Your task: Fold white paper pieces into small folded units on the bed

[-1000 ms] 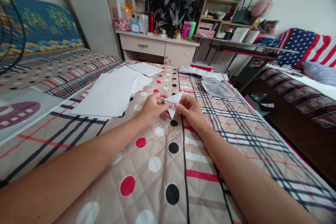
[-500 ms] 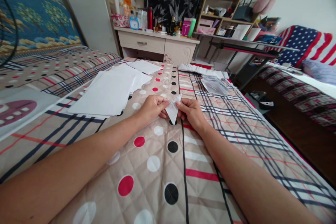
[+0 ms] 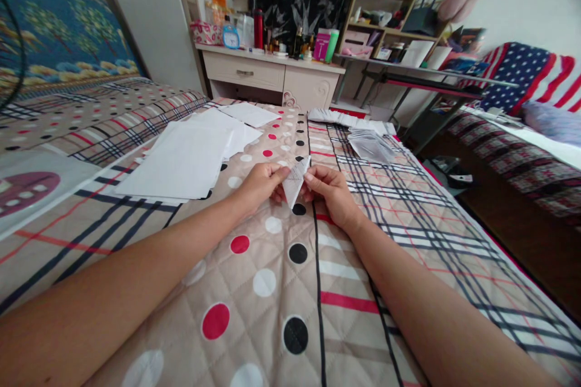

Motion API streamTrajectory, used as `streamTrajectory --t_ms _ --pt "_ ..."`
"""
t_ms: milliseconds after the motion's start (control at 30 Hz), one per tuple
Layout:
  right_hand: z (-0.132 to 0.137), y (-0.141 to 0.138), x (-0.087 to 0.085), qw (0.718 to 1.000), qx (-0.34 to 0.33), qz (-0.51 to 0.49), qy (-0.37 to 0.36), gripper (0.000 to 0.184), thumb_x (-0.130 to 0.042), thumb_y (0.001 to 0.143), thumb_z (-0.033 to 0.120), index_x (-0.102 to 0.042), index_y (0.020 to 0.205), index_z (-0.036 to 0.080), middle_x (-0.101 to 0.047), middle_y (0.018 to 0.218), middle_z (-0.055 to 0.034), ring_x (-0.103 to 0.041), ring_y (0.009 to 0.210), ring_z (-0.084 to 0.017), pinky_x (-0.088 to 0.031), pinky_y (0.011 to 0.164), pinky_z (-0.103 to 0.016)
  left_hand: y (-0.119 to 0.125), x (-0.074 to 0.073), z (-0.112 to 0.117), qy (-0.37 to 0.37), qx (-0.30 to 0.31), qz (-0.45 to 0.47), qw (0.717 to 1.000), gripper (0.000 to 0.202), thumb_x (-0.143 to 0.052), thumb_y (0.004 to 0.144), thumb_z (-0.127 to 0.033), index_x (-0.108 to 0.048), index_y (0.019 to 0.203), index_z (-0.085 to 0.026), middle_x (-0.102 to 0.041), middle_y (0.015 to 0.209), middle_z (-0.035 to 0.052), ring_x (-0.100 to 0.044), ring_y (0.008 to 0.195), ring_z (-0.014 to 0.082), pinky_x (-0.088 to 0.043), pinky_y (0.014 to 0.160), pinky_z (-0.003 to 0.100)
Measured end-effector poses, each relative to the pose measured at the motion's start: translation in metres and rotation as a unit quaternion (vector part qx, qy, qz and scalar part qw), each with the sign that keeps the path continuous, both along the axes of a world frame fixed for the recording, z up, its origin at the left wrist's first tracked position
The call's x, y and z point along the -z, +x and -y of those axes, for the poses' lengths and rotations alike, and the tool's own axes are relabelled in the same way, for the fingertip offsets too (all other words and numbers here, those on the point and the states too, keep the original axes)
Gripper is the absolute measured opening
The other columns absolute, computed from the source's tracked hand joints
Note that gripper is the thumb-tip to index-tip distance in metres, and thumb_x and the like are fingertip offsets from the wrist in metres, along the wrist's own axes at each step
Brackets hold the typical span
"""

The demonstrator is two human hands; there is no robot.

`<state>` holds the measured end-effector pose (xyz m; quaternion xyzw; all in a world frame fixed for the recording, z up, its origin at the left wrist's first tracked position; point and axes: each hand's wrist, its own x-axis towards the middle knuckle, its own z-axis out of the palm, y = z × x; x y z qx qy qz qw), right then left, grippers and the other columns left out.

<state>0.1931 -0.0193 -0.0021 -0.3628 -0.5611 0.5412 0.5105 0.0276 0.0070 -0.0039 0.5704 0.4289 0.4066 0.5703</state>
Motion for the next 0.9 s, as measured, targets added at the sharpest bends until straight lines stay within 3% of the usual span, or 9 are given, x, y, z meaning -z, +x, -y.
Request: streamTrajectory --t_ms 333,433,633,900 --pt "-0.0024 0.0 0.0014 1.0 -0.002 -0.009 -0.021 0.02 -0.069 0.077 0.035 -0.061 0.07 0.018 -0.06 0.06 0.0025 -0.051 0.049 -0.009 -0.041 0.05 -0.022 0.0008 -0.0021 0.0023 -0.012 0.004 0.038 0.999 0.022 -0.058 0.089 -0.03 -0.063 0.08 -0.011 -0.069 0.065 0.0043 -0.063 0.05 0.0126 -0.051 0.046 0.02" --pt "-0.0022 -0.0006 0.0018 1.0 0.012 -0.009 -0.014 0.021 -0.068 0.078 0.036 -0.061 0.071 0.018 -0.057 0.057 0.0034 -0.049 0.048 -0.009 -0.039 0.049 -0.022 0.0006 -0.0029 0.003 -0.02 0.011 0.057 0.998 0.02 -0.062 0.087 -0.03 -0.064 0.091 -0.01 -0.069 0.067 0.0042 -0.065 0.051 0.0127 -0.052 0.048 0.02" --pt "-0.0071 0.0018 0.0057 0.999 0.044 0.012 -0.007 0.026 -0.068 0.076 0.043 -0.057 0.072 0.021 -0.055 0.062 0.0025 -0.047 0.051 -0.011 -0.038 0.049 -0.023 -0.0012 -0.0036 0.005 -0.035 0.05 0.073 0.995 0.044 -0.065 0.085 -0.026 -0.052 0.126 -0.015 -0.073 0.074 0.0056 -0.07 0.059 0.0153 -0.055 0.052 0.021" --pt "-0.0071 -0.0007 0.0047 0.997 0.058 0.051 -0.013 0.02 -0.064 0.077 0.039 -0.06 0.077 0.02 -0.057 0.064 0.0023 -0.047 0.052 -0.011 -0.036 0.048 -0.022 -0.0008 -0.0047 0.005 0.0 0.026 0.058 0.998 0.054 -0.057 0.086 -0.019 -0.043 0.138 -0.02 -0.072 0.075 0.004 -0.07 0.059 0.0154 -0.053 0.05 0.02"
